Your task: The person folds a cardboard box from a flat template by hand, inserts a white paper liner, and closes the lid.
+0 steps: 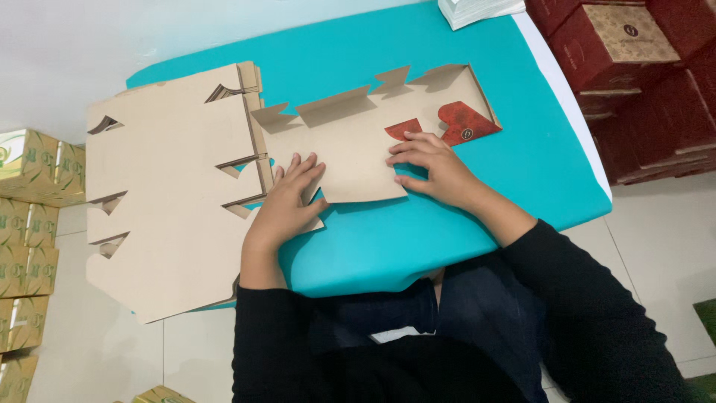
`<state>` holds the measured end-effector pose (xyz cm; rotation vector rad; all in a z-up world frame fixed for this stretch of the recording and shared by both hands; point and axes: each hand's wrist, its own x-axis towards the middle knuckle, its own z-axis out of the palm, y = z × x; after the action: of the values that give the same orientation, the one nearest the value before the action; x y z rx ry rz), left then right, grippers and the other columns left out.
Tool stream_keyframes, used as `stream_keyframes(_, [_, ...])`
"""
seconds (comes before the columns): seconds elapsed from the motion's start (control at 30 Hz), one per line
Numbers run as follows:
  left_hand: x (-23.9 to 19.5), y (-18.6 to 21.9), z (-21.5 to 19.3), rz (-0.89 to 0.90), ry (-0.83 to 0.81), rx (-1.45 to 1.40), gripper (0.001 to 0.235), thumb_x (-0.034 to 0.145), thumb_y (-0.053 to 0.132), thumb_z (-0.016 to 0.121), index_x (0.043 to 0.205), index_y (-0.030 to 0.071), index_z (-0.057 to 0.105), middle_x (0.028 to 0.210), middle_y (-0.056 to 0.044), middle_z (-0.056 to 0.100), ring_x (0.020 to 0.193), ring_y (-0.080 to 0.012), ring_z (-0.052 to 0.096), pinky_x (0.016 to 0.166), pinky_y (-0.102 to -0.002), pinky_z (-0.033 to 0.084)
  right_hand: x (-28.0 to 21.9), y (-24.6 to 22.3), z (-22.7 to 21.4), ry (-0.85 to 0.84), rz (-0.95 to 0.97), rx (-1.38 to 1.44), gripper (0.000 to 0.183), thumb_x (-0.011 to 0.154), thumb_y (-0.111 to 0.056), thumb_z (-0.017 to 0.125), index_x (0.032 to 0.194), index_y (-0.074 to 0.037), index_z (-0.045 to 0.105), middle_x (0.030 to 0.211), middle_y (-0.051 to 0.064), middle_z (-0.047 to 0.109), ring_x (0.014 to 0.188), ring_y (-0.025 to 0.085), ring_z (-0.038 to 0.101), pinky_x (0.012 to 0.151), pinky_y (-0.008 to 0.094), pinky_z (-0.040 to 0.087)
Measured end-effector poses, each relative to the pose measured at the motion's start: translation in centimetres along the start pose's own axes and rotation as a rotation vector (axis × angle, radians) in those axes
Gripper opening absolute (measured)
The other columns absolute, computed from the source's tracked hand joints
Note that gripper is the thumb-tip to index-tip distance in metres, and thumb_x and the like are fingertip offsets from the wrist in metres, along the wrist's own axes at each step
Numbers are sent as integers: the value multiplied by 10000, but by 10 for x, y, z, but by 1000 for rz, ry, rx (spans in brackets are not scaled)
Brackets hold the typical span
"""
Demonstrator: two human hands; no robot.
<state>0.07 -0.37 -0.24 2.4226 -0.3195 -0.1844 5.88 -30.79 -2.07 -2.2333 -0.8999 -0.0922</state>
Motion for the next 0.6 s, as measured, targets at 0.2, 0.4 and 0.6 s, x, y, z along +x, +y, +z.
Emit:
stream_keyframes(0.2, [1,17,-2,-61,141,26,422,890,369,614,1254,154,613,1380,-74,519,1370,-280,346,1153,-462,163,8,-9,0,-17,4,-160,230,830,-278,685,1051,-217,678,1142,-28,625,1231,258,466,1013,463,354])
stream_keyframes(0.4, [12,13,12,-148,323,117,474,902,490,605,1213,132,627,1244,-81,603,1270,-250,483,1097,-414,308,28,10,22,109,43,-269,222,898,-363,672,807,-160,680,866,-7,625,980,225,545,862,387,426])
stream_keyframes(0.6, [11,31,11,-93,444,163,686,853,248,707,1411,36,368,1203,-208,557,1152,-380,546,986,-477,425,32,3,33,221,77,-329,249,819,-322,744,757,-138,588,782,-3,504,872,214,496,796,360,409])
